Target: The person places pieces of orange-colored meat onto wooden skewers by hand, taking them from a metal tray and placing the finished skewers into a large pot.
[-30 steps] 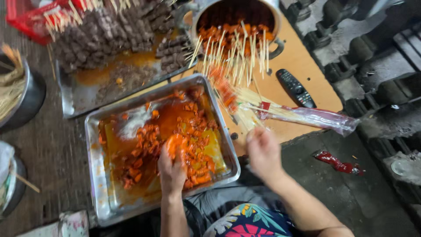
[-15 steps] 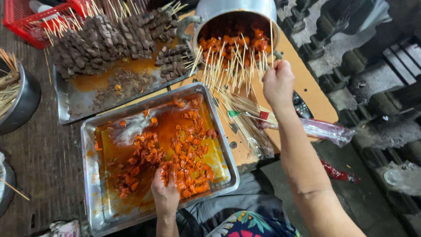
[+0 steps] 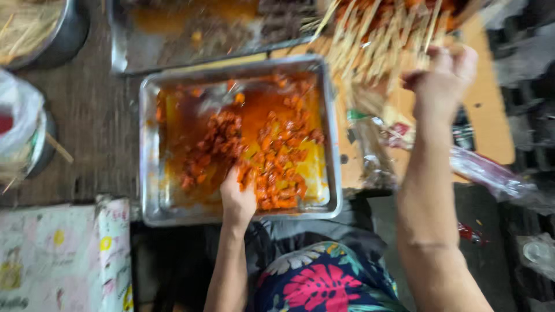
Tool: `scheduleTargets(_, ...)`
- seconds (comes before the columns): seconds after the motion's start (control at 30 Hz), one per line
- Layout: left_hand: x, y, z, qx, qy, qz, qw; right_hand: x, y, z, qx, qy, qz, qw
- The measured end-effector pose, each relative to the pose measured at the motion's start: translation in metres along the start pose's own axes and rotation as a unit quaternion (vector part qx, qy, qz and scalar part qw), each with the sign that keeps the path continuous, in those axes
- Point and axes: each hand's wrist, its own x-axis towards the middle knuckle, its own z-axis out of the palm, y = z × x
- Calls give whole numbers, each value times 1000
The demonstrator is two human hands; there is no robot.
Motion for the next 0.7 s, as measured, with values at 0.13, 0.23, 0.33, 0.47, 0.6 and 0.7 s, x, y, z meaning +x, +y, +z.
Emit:
scheduleTargets(0.13, 16, 6, -35, 168, 61, 12, 984, -79, -61, 9, -142, 19, -5, 990)
scheduleTargets(0.23, 27, 2, -66, 317, 61, 41, 946, -128, -82, 9, -187, -40, 10, 981)
scheduleTargets(0.33, 31, 9, -87, 403, -7, -20, 915, -172, -95, 0, -315, -87, 103, 939)
scheduleTargets(0.47, 40, 41, -91, 415, -141, -220, 872, -199, -79, -6, -238, -141, 160, 947)
scheduleTargets(0.6, 24, 39, -62, 387, -220, -171, 879, -219, -62, -13, -283, -185, 174, 925)
scheduleTargets(0.7, 12, 26, -34, 296, -193, -55, 934, -227, -58, -10, -301, -207, 183, 913)
